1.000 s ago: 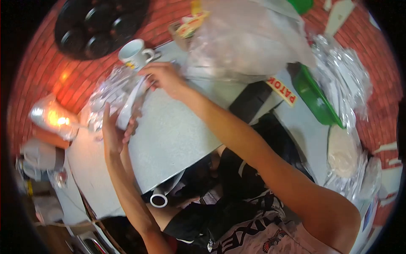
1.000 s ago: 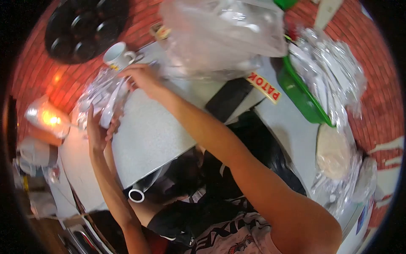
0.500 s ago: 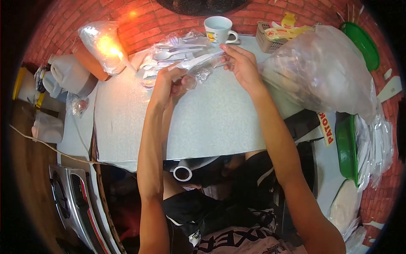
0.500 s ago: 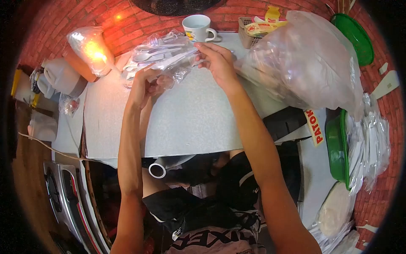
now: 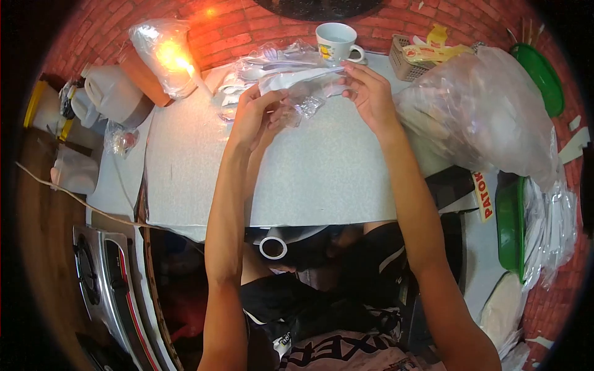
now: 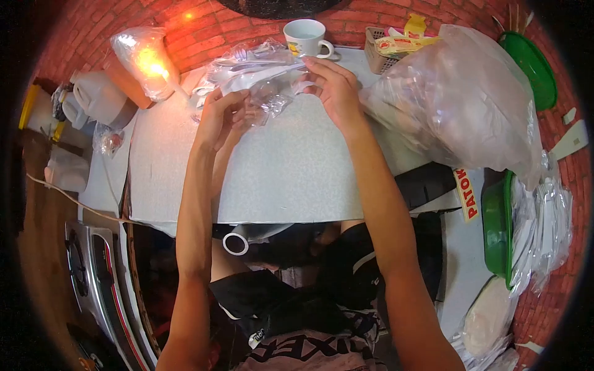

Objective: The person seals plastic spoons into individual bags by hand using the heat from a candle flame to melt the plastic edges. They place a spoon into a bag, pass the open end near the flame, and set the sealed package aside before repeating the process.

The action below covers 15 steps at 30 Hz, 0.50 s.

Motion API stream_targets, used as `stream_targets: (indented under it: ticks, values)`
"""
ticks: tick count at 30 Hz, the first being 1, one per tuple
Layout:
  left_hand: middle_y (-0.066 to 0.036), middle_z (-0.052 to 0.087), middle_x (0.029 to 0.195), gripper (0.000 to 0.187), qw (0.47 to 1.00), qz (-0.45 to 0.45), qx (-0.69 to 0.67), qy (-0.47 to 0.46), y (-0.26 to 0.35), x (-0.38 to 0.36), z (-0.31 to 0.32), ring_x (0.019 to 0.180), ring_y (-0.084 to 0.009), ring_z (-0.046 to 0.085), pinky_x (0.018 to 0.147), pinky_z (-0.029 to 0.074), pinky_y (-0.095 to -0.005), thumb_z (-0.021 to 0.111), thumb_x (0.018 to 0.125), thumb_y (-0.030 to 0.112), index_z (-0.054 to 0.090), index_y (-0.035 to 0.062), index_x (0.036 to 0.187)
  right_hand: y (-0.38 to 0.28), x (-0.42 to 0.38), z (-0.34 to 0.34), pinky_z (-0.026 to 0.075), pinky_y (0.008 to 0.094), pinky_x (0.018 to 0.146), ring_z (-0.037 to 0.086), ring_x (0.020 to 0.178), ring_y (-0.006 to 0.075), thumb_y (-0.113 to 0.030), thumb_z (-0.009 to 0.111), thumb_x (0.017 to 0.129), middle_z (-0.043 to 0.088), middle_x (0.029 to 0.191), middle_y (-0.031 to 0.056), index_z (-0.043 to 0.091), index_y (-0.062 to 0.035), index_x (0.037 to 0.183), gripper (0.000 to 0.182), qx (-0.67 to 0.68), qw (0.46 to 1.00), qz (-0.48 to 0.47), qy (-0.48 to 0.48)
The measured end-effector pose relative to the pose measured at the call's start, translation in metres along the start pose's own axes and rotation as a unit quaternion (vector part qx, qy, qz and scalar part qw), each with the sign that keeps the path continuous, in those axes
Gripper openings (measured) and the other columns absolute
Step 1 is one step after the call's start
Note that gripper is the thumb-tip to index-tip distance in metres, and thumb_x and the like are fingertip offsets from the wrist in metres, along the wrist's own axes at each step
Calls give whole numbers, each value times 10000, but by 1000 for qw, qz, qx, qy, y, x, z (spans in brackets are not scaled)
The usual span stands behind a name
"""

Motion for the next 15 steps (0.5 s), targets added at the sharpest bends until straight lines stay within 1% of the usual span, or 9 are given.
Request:
stream_targets:
  ticks: [1,2,4,5,7,11,13,15]
  values:
    - [-40,652,815,124,1000,6,-19,-17,1,0,1,551,-74,461,466,344,-251,653,920,101,639,16,1010,0,1,-1,500,277,735,659,935,153,-134,623,1003,694,1111,55,655,19,1248,291,-3,1000,-5,11]
    - [-40,652,815,124,1000,6,-19,-15,1,-1,0,551,-74,461,466,344,-251,653,920,101,639,16,1010,1,1,-1,500,277,735,659,935,153,-134,623,1003,694,1111,55,655,19,1248,291,-2,1000,-4,8]
    - [-62,685,907,127,998,11,-56,-8,8,-4,2,594,-86,479,498,380,-259,633,945,132,639,22,1009,2,3,-5,497,261,718,658,927,145,-126,628,1004,700,1095,61,663,19,1235,275,-9,1000,-12,24]
    - [-62,685,907,127,998,11,-57,-8,7,-4,1,594,-86,479,498,380,-259,633,945,132,639,22,1009,3,4,-6,497,261,718,658,927,145,-126,628,1004,700,1095,61,663,19,1235,275,-9,1000,-11,25]
    - [-58,664,1010,182,999,33,-35,-22,11,-3,1,622,-96,476,540,393,-261,573,1005,223,598,47,1044,2,3,-7,499,254,707,656,916,141,-119,627,1006,702,1088,73,667,20,1228,265,-8,999,-20,32]
    - [-85,709,993,193,997,36,-67,-6,12,0,-4,612,-99,494,551,424,-263,597,1001,223,643,36,1012,2,2,-8,505,257,706,656,910,141,-123,628,1007,704,1092,80,664,21,1232,270,-10,999,-15,40]
    - [-94,717,1008,213,998,30,-48,28,10,1,-8,613,-104,502,550,426,-269,585,1012,243,644,38,1013,2,3,-7,540,290,743,681,917,177,-136,658,991,707,1100,86,673,26,1211,274,-10,999,-13,29]
    - [-98,720,1012,215,998,36,-34,35,10,2,-9,612,-107,508,550,426,-269,583,1012,246,643,39,1010,3,2,-7,525,274,732,672,923,165,-139,635,1005,705,1111,86,660,23,1232,280,-9,999,-6,31]
Point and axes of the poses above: each hand's wrist, its own x-axis towards the middle knuckle, its own z-axis out of the palm, y = z × x, the point moved 8 cm from there along x, towards the middle knuckle
